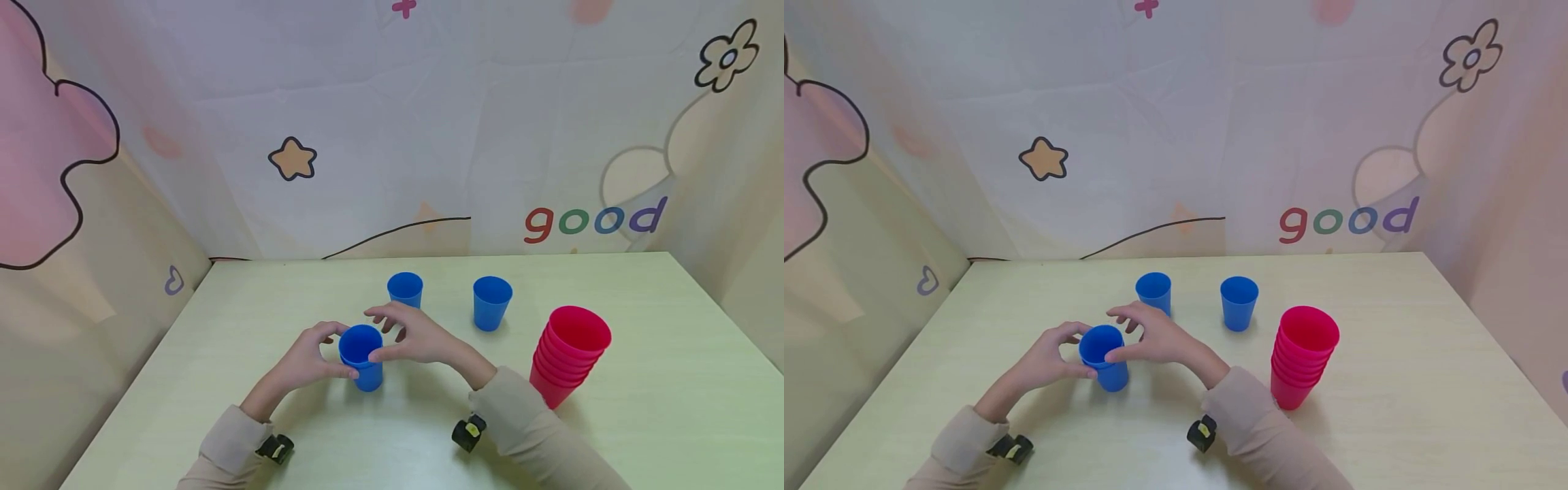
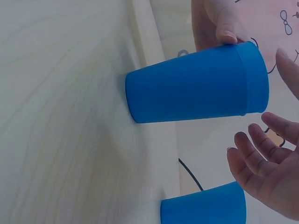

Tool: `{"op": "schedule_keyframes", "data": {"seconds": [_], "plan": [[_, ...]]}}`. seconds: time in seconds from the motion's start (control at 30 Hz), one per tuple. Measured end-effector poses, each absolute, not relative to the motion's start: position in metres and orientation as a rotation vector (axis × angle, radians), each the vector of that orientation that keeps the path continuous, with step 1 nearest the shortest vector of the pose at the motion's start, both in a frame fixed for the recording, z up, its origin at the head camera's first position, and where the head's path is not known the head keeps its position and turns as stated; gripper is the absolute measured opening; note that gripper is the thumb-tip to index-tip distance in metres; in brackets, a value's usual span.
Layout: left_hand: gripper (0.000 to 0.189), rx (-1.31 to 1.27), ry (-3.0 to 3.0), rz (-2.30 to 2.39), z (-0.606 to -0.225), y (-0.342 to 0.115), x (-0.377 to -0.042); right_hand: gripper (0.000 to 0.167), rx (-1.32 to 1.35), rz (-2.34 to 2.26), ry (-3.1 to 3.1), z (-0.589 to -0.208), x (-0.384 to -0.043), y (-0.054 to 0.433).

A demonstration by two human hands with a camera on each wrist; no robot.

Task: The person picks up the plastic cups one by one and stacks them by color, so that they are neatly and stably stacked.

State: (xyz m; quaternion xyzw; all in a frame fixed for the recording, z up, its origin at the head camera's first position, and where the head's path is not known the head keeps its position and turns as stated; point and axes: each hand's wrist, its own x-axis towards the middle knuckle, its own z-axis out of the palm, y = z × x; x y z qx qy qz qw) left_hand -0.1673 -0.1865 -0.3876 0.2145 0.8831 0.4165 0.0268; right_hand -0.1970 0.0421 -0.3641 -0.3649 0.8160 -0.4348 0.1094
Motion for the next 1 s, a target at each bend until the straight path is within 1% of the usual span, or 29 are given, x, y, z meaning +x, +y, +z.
{"op": "schedule_keyframes", "data": {"seconds": [0.4, 0.6, 0.77, 1.0], "plan": [[0.056, 0.671, 2.707, 1.321, -0.386, -0.186, -0.167, 0.055, -0.98, -1.387, 2.542, -0.364, -0.205, 0.056], [0.056, 0.66, 2.702, 1.315, -0.385, -0.186, -0.166, 0.053, -0.835, -1.495, 2.668, -0.369, -0.21, 0.06], [0.056, 0.646, 2.699, 1.318, -0.384, -0.186, -0.166, 0.058, -0.647, -1.543, 2.782, -0.372, -0.215, 0.06], [0.056, 0.654, 2.694, 1.316, -0.386, -0.186, -0.167, 0.065, -0.482, -1.624, 2.83, -0.38, -0.224, 0.059]]}}
